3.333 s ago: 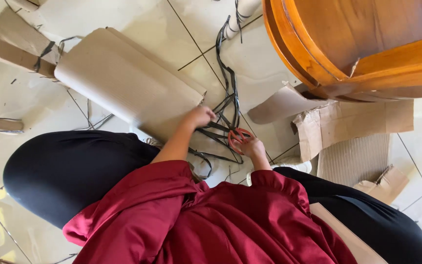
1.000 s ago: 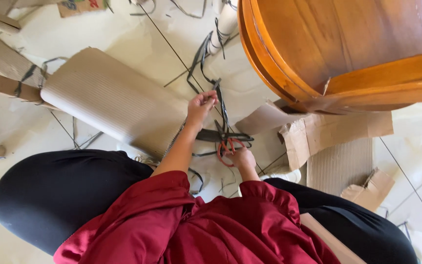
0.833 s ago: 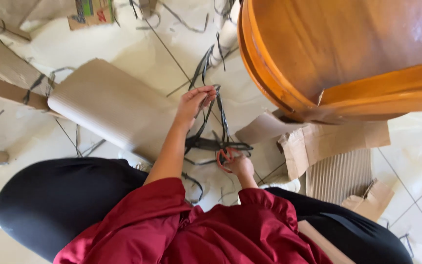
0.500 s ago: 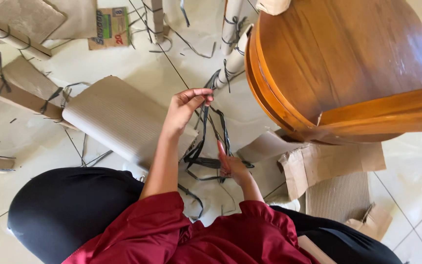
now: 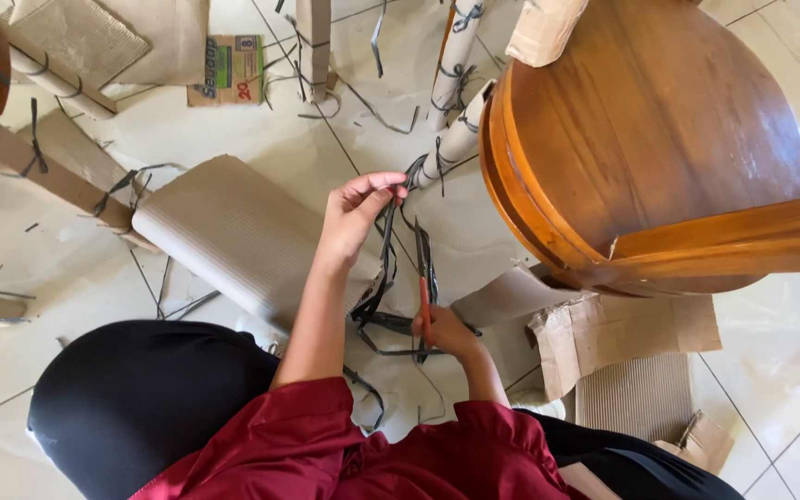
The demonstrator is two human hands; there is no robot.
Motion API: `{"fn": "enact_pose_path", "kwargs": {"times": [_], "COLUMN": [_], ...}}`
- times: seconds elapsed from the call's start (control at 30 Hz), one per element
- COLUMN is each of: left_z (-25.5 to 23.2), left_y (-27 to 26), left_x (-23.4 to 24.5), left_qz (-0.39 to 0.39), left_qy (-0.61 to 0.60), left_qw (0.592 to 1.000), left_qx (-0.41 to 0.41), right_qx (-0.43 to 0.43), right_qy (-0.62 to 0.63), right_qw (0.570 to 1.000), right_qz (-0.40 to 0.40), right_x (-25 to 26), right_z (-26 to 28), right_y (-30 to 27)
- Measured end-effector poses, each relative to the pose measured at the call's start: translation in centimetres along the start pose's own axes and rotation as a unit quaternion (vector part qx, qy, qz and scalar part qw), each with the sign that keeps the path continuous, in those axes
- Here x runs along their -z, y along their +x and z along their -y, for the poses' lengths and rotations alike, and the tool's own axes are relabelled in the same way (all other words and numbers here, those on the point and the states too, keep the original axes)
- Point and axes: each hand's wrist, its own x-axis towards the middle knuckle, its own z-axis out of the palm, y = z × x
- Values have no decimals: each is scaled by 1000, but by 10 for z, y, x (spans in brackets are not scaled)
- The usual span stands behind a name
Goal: Wrapping wooden chair legs with protective cardboard and securing them with tape
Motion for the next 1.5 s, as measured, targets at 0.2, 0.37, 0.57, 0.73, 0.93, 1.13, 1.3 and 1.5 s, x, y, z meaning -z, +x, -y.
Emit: {"fn": "enact_pose_path", "kwargs": {"times": [0.2,0.37,0.57,0.73,0.93,1.13,1.3,1.5], "left_z": [-11,-17,-20,-37,-16,129,162,143], "left_y": [-4,-5,-8,-14,-3,1,-16,-2], "left_x": [-5,-8,-6,-12,4,77,74,62], "left_qz": [21,32,69,97,64,-81,-4,61], "left_qy": [-19,-25,-31,-49,-50,198,173,-17], "left_qw": [999,998,996,993,996,970,958,982], "left_qx": [-26,-44,-44,-37,-40,119,229,179], "right_qx": [-102,-220,-200,-212,-190,-172,-114,-60], "right_qy": [-146,-311,-336,-351,-341,-246,-211,-187], "right_qw": [978,918,912,902,910,942,960,970], "right_qz": [-112,-111,-122,-134,-141,-149,-142,-142], "right_x": [-18,-23,-43,-47,-34,-29,-25,-19], "right_z": [72,49,92,79,36,28,46,85], "right_y": [-23,-9,-23,-23,-1,9,4,-7]}}
